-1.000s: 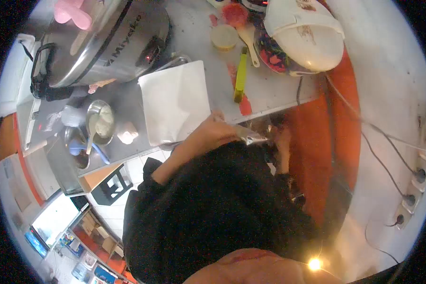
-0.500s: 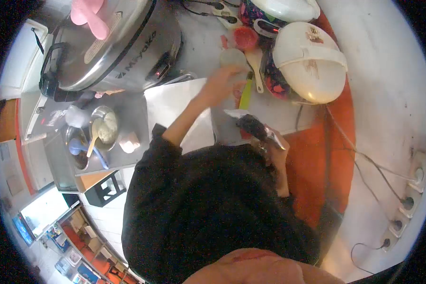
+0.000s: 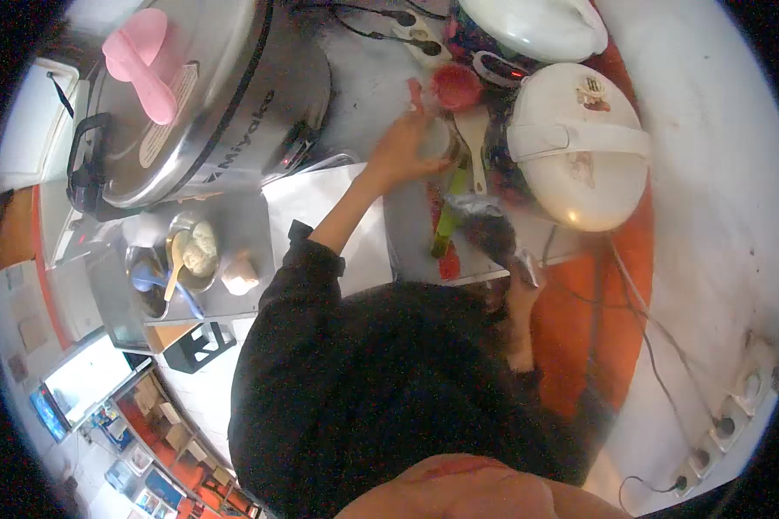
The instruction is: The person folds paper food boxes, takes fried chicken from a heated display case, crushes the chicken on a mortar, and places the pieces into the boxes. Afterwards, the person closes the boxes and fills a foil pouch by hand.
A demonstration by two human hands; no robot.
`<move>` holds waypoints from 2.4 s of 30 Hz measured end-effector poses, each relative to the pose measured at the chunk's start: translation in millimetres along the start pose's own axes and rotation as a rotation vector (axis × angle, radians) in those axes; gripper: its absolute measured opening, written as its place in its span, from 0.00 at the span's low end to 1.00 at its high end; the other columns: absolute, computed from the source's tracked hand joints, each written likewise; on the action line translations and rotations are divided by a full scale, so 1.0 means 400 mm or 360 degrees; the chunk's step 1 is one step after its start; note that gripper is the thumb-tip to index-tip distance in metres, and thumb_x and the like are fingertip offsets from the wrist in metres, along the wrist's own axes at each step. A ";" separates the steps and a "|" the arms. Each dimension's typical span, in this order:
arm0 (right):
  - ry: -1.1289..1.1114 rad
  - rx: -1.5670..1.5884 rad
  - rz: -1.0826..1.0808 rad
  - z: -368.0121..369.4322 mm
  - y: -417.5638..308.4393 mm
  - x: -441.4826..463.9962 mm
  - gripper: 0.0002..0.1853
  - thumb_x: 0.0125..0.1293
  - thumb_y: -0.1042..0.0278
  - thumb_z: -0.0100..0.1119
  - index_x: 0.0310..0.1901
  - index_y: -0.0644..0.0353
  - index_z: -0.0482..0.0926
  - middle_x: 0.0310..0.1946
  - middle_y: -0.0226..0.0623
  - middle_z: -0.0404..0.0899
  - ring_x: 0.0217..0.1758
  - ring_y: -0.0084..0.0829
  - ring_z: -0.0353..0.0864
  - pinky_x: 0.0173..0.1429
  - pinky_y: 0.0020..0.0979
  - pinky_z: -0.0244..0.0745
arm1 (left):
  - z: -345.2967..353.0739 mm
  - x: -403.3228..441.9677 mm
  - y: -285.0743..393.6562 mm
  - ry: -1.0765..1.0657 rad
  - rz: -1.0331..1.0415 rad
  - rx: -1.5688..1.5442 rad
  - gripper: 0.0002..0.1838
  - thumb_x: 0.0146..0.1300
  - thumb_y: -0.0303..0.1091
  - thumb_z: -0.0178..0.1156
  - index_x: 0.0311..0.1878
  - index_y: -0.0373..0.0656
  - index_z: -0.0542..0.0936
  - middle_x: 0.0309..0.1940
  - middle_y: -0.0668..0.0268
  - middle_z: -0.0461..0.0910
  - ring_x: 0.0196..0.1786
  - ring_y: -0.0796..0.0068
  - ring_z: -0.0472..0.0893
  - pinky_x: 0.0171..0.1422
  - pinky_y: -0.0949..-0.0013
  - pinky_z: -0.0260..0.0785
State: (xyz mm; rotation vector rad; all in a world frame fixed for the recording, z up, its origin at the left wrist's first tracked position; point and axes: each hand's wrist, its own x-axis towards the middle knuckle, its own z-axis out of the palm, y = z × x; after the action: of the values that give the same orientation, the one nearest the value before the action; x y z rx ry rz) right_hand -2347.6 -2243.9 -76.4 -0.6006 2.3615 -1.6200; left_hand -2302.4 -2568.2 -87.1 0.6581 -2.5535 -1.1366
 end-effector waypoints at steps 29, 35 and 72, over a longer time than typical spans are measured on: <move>-0.0094 0.0094 0.0631 -0.002 0.041 0.043 0.24 0.57 0.55 0.66 0.47 0.68 0.77 0.41 0.41 0.80 0.44 0.30 0.77 0.51 0.31 0.70 | -0.028 -0.179 0.029 -0.0308 0.0270 0.0698 0.42 0.39 0.35 0.68 0.62 0.52 0.64 0.56 0.54 0.64 0.60 0.52 0.65 0.60 0.55 0.63; -0.0188 0.0272 0.0865 -0.040 0.309 -0.026 0.26 0.56 0.58 0.66 0.51 0.67 0.72 0.35 0.38 0.79 0.26 0.25 0.77 0.28 0.28 0.74 | -0.012 -0.190 0.029 -0.0311 0.0217 0.0787 0.44 0.37 0.38 0.70 0.63 0.52 0.63 0.57 0.54 0.63 0.61 0.52 0.63 0.59 0.54 0.64; 0.0109 -0.1009 -0.0084 0.012 0.066 0.010 0.27 0.52 0.65 0.67 0.54 0.62 0.70 0.46 0.41 0.70 0.47 0.35 0.71 0.50 0.36 0.68 | -0.081 -0.230 0.209 -0.0506 0.0385 0.0331 0.48 0.33 0.33 0.74 0.63 0.53 0.64 0.60 0.54 0.63 0.62 0.50 0.64 0.65 0.56 0.60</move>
State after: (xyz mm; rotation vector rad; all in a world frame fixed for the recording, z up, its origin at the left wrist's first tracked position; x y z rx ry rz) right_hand -2354.9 -2241.5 -102.2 -0.7221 2.9315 -0.8882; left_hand -2234.6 -2492.8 -8.6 0.2110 -2.9479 -0.9674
